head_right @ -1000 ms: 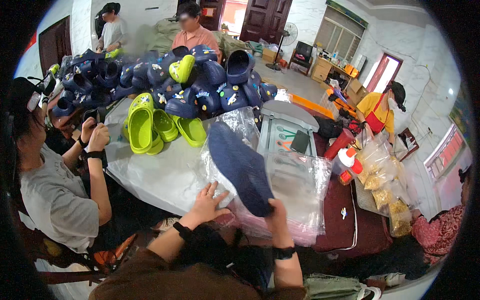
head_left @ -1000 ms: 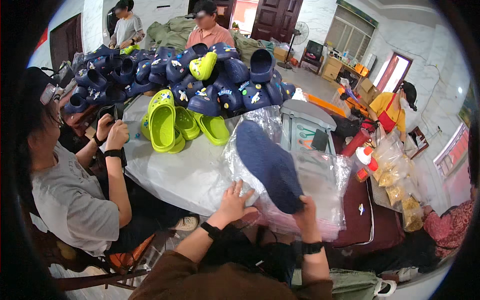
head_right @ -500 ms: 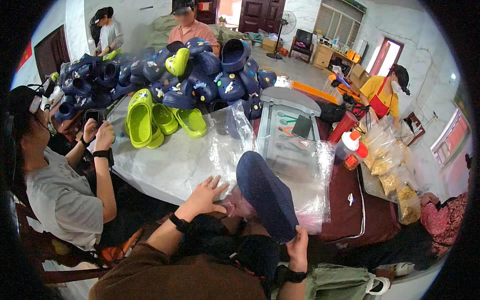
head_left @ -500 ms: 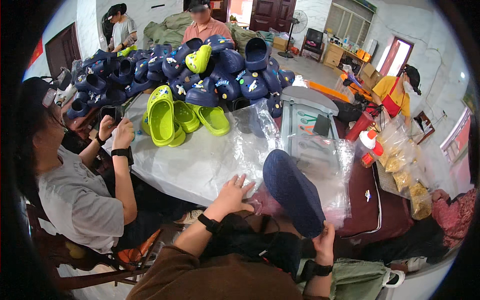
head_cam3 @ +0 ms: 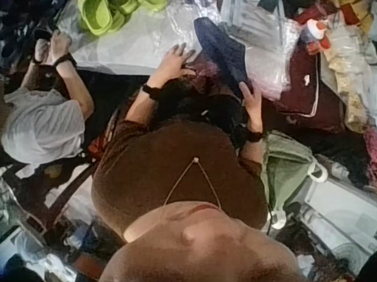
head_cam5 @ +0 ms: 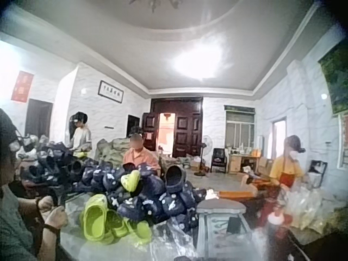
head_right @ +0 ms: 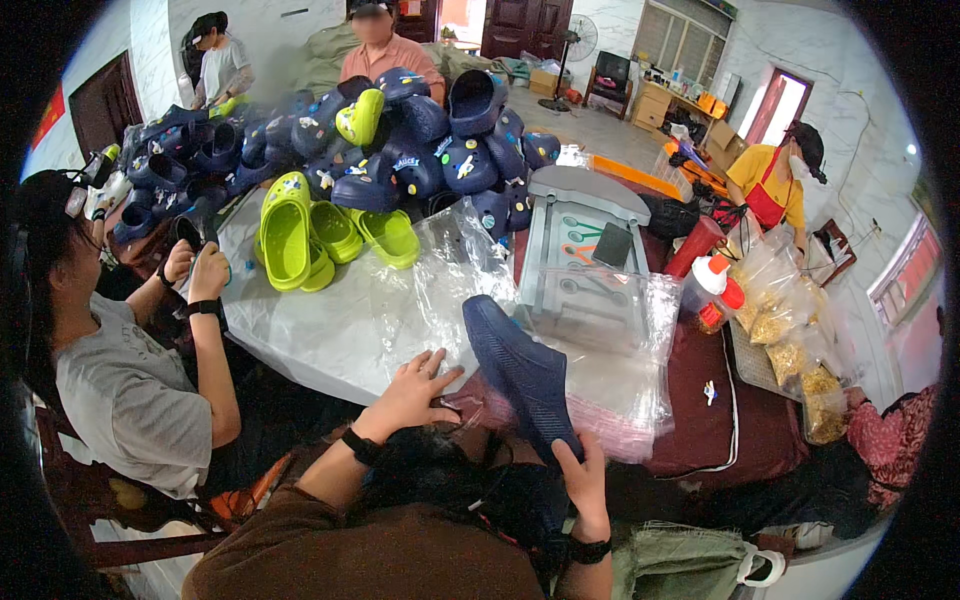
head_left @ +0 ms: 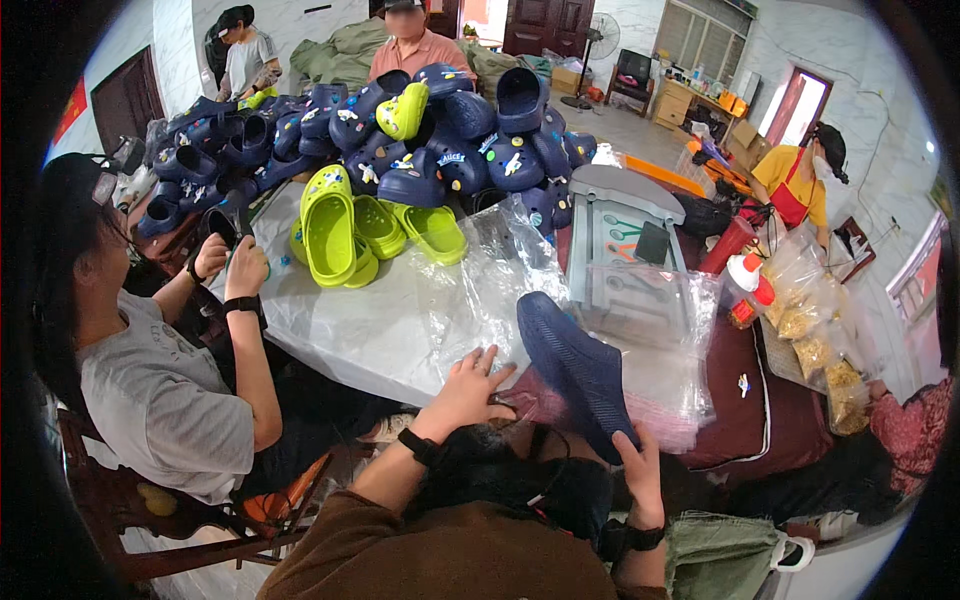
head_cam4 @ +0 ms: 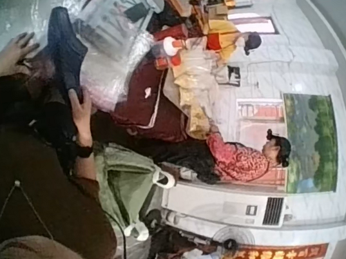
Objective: Packaging finished shoes into plastic bags and placing them into a larger collection sack.
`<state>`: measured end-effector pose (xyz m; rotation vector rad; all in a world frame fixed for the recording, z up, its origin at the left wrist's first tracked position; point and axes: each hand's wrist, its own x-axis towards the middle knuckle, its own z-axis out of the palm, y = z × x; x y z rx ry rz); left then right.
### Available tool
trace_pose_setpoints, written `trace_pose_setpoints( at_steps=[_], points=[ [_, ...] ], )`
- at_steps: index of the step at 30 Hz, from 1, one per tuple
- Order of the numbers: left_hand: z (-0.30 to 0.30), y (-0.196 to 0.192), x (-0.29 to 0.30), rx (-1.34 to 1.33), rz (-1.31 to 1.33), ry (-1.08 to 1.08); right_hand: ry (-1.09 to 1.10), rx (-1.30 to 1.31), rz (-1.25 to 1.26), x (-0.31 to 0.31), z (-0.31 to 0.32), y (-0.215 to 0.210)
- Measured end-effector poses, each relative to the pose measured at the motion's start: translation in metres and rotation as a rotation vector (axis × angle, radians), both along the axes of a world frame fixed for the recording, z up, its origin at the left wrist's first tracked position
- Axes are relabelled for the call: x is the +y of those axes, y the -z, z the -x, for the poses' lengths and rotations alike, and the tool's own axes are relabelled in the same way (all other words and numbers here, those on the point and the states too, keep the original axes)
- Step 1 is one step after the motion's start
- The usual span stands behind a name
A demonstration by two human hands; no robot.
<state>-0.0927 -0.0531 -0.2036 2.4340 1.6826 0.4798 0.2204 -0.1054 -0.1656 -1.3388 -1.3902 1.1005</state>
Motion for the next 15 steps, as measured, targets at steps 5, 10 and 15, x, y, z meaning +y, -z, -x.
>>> trace_pose_setpoints(
  at_steps=[5, 10, 15],
  points=[
    [0.007, -0.002, 0.001, -0.047, 0.014, 0.042, 0.134, 0.197, -0.014, 0.006, 0.0, -0.002],
    [0.017, 0.013, 0.004, -0.082, -0.036, 0.03, 0.172, 0.575, -0.002, 0.006, -0.013, 0.014],
    [0.017, -0.008, 0.008, -0.432, 0.099, -0.043, 0.382, 0.826, 0.03, -0.005, -0.026, 0.02]
  ],
)
